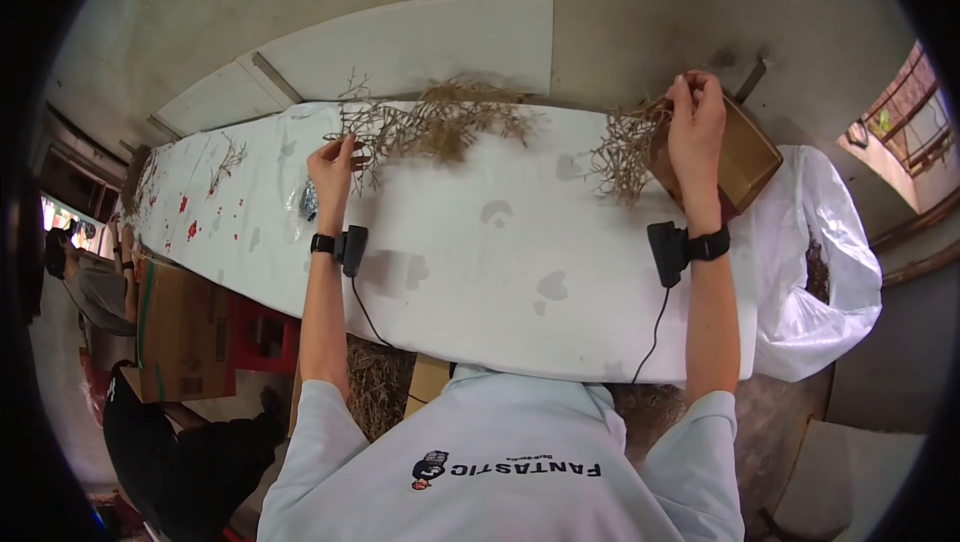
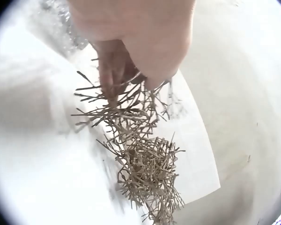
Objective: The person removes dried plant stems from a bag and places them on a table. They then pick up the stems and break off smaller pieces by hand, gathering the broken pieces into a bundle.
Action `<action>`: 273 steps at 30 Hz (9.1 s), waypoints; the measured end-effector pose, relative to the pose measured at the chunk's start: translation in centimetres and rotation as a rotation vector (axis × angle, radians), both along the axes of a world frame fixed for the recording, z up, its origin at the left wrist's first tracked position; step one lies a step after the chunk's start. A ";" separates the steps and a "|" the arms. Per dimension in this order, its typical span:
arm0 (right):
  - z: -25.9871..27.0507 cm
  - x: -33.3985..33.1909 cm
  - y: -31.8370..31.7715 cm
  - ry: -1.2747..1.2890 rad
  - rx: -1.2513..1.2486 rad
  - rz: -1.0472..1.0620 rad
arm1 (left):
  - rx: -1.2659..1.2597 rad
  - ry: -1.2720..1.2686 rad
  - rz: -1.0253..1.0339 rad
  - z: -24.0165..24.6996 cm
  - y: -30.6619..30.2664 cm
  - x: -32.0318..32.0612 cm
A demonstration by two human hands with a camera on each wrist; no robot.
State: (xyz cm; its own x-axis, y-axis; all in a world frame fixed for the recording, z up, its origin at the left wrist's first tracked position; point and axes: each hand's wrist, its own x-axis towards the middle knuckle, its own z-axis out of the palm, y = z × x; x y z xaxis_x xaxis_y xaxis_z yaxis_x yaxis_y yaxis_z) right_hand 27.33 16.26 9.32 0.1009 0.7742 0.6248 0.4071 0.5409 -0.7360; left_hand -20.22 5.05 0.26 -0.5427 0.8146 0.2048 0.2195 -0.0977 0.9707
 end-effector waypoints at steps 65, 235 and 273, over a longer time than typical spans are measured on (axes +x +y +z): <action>1.0 0.3 -13.3 -0.370 -0.398 0.588 | -0.323 -0.085 -1.037 7.6 -5.2 18.1; -6.6 -5.7 -14.3 0.288 -1.096 0.978 | -0.158 0.039 -0.654 1.7 -12.6 20.5; -6.4 -6.8 -14.8 0.003 -1.066 1.191 | -0.071 -0.192 -0.711 0.7 -12.2 19.7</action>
State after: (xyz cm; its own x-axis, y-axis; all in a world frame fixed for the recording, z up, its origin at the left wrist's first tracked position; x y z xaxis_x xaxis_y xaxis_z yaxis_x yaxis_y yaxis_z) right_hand 20.57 1.47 2.97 -0.8523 0.4710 -0.2274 0.1455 -0.2041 -0.9681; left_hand -0.49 -7.11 0.93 0.1001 0.9906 0.0931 -0.0477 -0.0887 0.9949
